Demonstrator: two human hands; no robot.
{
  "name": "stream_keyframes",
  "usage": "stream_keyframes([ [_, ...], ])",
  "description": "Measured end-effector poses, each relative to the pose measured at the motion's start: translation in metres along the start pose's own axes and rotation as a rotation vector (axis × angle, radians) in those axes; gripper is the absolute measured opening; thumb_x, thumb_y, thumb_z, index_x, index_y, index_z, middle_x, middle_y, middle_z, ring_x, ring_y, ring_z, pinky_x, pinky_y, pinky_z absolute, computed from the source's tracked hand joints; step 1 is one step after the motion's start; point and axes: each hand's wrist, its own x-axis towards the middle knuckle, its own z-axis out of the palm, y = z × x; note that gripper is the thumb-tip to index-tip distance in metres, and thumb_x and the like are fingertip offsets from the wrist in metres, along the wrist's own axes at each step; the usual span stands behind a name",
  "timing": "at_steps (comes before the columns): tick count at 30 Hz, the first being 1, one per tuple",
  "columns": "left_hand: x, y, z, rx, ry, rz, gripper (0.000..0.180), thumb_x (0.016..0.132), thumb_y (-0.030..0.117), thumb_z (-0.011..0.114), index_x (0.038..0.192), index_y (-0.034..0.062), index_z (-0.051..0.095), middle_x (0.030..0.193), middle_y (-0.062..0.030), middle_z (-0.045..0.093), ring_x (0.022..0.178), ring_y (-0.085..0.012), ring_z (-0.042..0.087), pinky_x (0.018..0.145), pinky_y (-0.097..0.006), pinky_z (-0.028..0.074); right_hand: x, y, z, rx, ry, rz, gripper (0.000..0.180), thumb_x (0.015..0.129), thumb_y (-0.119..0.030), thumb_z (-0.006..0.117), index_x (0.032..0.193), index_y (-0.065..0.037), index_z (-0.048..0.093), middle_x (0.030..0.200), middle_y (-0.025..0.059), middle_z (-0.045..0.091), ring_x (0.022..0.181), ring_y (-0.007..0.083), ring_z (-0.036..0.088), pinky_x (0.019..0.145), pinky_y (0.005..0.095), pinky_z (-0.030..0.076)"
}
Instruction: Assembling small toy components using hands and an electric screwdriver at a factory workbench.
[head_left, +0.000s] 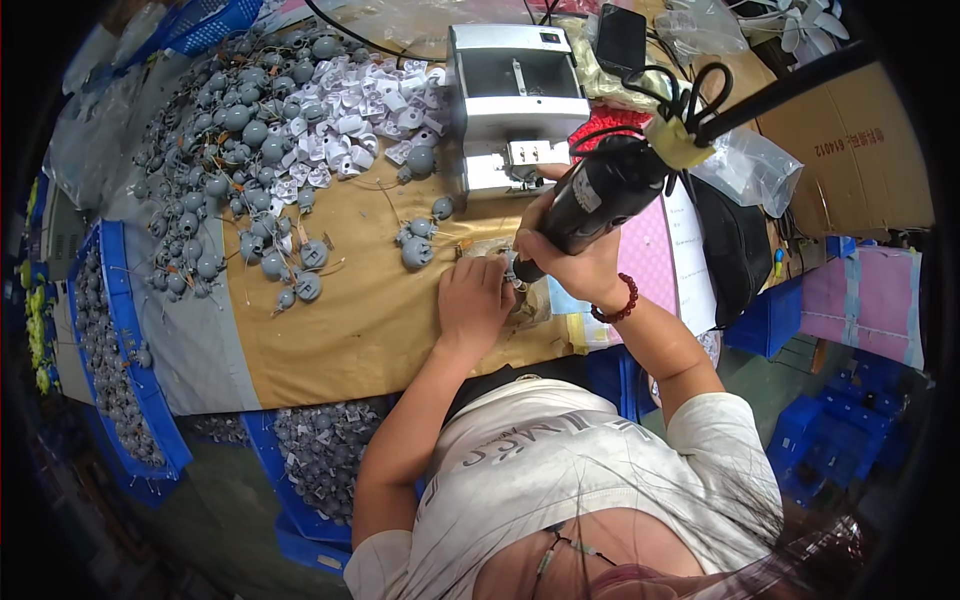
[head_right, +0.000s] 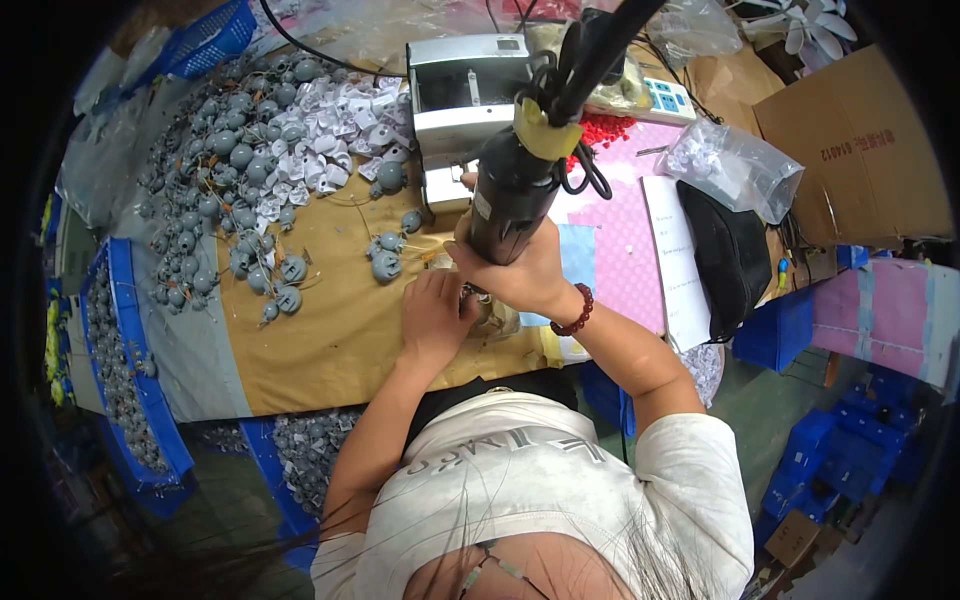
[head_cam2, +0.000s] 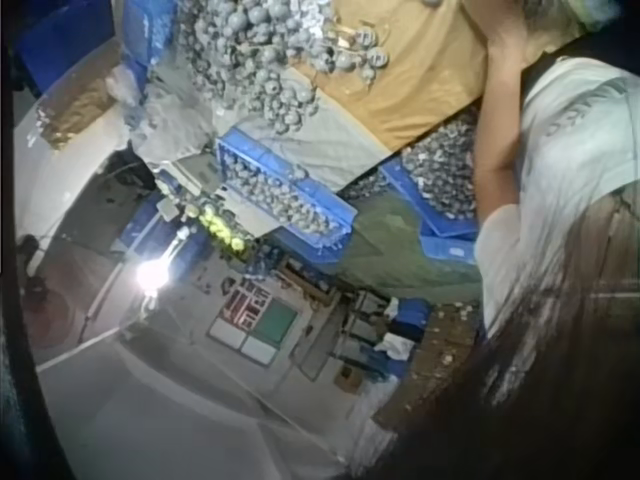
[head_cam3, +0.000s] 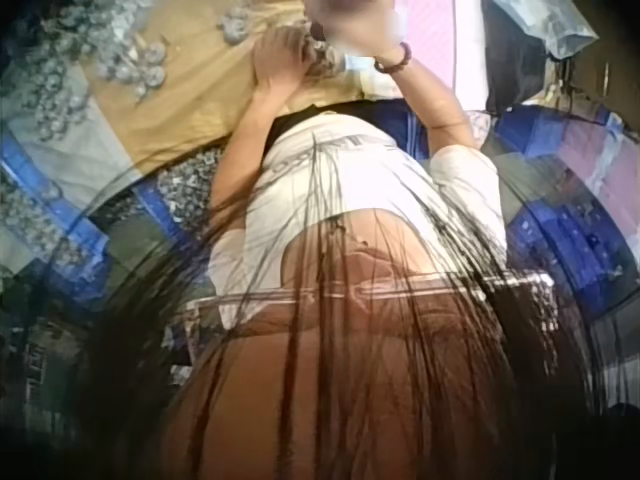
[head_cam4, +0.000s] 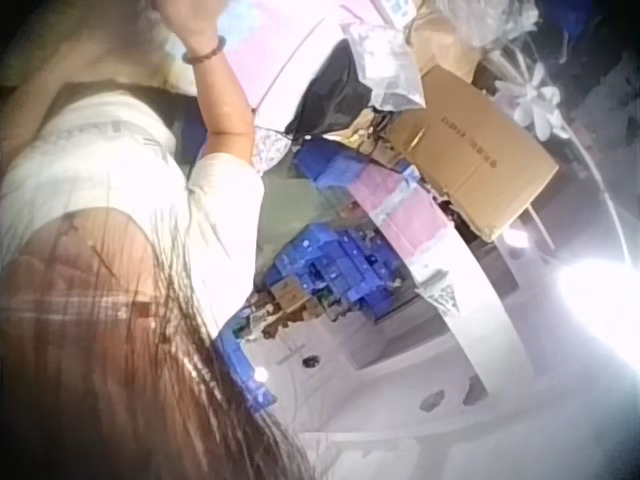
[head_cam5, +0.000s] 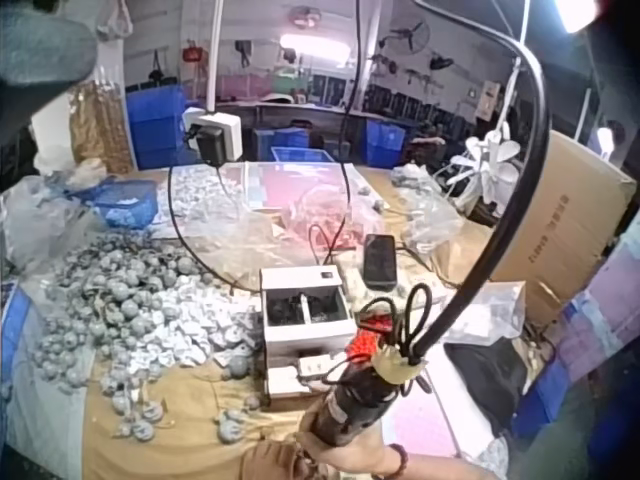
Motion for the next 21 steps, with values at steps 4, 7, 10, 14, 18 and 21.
stream_keyframes([
  [4, 0.0, -0.001, 0.002, 0.006, -0.003, -0.009, 0.036, 0.075, 0.014, 0.07, 0.11, 0.0093, 0.064, 0.094, -0.0042, 0.061, 0.095, -0.0253, 0.058, 0.081, -0.041, 0.045, -0.005, 0.004, 0.002, -0.014, -0.002, 0.005, 0.07, 0.082, 0.015, 0.062, 0.143, -0.001, 0.034, 0.083, 0.0105, 0.064, 0.071, 0.0164, 0.064, 0.067, 0.0305, 0.053],
  [7, 0.0, -0.001, 0.001, 0.006, -0.002, -0.01, 0.036, 0.075, 0.014, 0.069, 0.11, 0.01, 0.064, 0.094, -0.0045, 0.061, 0.095, -0.0254, 0.058, 0.081, -0.041, 0.045, -0.006, 0.005, 0.003, 0.001, -0.015, -0.012, 0.07, 0.082, 0.015, 0.062, 0.143, -0.001, 0.034, 0.084, 0.0106, 0.064, 0.072, 0.0163, 0.064, 0.066, 0.0305, 0.053],
  [10, 0.0, -0.002, 0.002, -0.008, 0.023, 0.003, 0.035, 0.075, 0.014, 0.069, 0.109, 0.0106, 0.063, 0.095, -0.0046, 0.061, 0.095, -0.0256, 0.058, 0.082, -0.041, 0.045, -0.012, 0.008, 0.003, -0.009, -0.044, -0.016, 0.069, 0.082, 0.015, 0.063, 0.143, -0.002, 0.034, 0.086, 0.0108, 0.064, 0.072, 0.0159, 0.064, 0.067, 0.0303, 0.053],
  [14, 0.001, -0.001, -0.003, -0.038, -0.005, -0.003, 0.035, 0.075, 0.013, 0.07, 0.108, 0.0118, 0.061, 0.097, -0.0042, 0.061, 0.096, -0.0261, 0.058, 0.082, -0.042, 0.045, -0.025, 0.025, -0.001, -0.172, -0.163, -0.138, 0.056, 0.083, 0.013, 0.063, 0.129, -0.008, 0.041, 0.091, 0.0108, 0.063, 0.08, 0.0185, 0.064, 0.076, 0.0336, 0.054],
  [18, 0.003, -0.002, -0.007, -0.127, 0.003, 0.003, 0.039, 0.073, 0.01, 0.07, 0.11, 0.0126, 0.059, 0.097, -0.0042, 0.061, 0.096, -0.0271, 0.058, 0.082, -0.043, 0.045, -0.047, 0.041, -0.008, 0.007, -0.241, -0.074, 0.046, 0.084, 0.012, 0.061, 0.118, -0.01, 0.04, 0.087, 0.0097, 0.059, 0.084, 0.0245, 0.061, 0.087, 0.0444, 0.053],
  [21, 0.004, -0.001, -0.009, -0.165, 0.012, 0.01, 0.041, 0.072, 0.009, 0.071, 0.111, 0.0126, 0.058, 0.097, -0.0044, 0.061, 0.097, -0.0276, 0.058, 0.082, -0.043, 0.045, -0.044, 0.046, -0.003, 0.223, -0.232, -0.18, 0.046, 0.083, 0.013, 0.06, 0.118, -0.01, 0.039, 0.087, 0.0104, 0.057, 0.083, 0.0247, 0.06, 0.085, 0.0439, 0.054],
])
